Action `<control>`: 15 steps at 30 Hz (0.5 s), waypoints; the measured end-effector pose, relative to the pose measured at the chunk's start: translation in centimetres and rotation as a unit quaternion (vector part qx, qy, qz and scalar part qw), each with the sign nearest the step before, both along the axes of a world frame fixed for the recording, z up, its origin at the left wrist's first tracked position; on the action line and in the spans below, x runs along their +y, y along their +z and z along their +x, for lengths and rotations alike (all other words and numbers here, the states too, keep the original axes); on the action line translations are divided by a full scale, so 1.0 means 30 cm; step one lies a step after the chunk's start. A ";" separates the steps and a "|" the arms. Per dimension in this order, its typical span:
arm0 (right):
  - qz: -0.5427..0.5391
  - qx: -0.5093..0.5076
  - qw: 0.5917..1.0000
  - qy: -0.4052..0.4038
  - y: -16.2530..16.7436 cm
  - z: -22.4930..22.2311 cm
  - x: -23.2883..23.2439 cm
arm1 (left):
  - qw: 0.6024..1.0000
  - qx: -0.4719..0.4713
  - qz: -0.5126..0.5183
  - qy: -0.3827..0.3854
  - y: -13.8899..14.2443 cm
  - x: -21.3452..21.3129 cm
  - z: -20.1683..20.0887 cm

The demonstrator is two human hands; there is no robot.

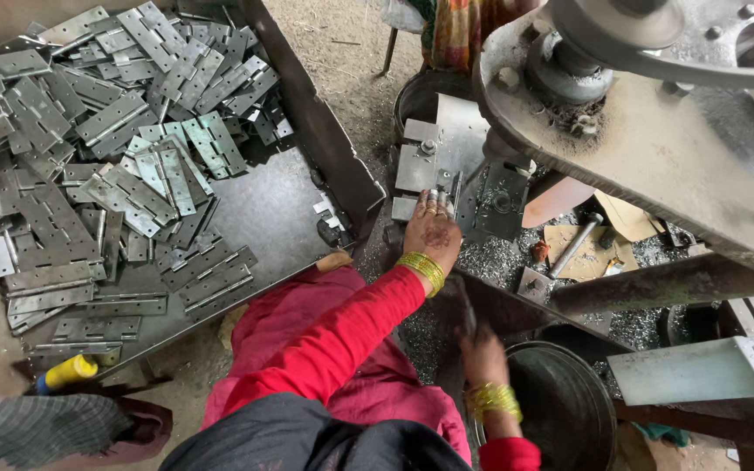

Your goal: The person repeatedly picks metal hinge blanks from a bin, places them into a press machine, and operates the lever to stamp them. Finished pieces are dropped into a container below. The process is continuous and repetitive throughout the clip.

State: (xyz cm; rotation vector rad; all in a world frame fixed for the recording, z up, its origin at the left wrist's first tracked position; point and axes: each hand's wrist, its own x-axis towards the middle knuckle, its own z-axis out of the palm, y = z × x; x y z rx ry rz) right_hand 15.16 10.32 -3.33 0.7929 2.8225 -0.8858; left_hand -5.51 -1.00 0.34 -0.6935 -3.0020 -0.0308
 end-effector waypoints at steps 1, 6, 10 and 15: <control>0.003 -0.005 1.000 0.000 -0.037 0.012 0.003 | 1.000 -0.018 -0.018 0.003 -0.006 -0.003 0.004; -0.007 0.006 1.000 0.017 -0.094 0.006 0.063 | 0.998 0.017 -0.058 -0.015 0.019 -0.003 0.010; 0.055 -0.041 0.996 0.051 -0.062 -0.034 0.084 | 0.998 0.020 -0.061 -0.027 0.050 -0.013 0.023; 0.026 -0.039 0.999 -0.007 -0.050 -0.008 0.022 | 1.000 0.006 0.019 -0.007 0.008 -0.018 0.027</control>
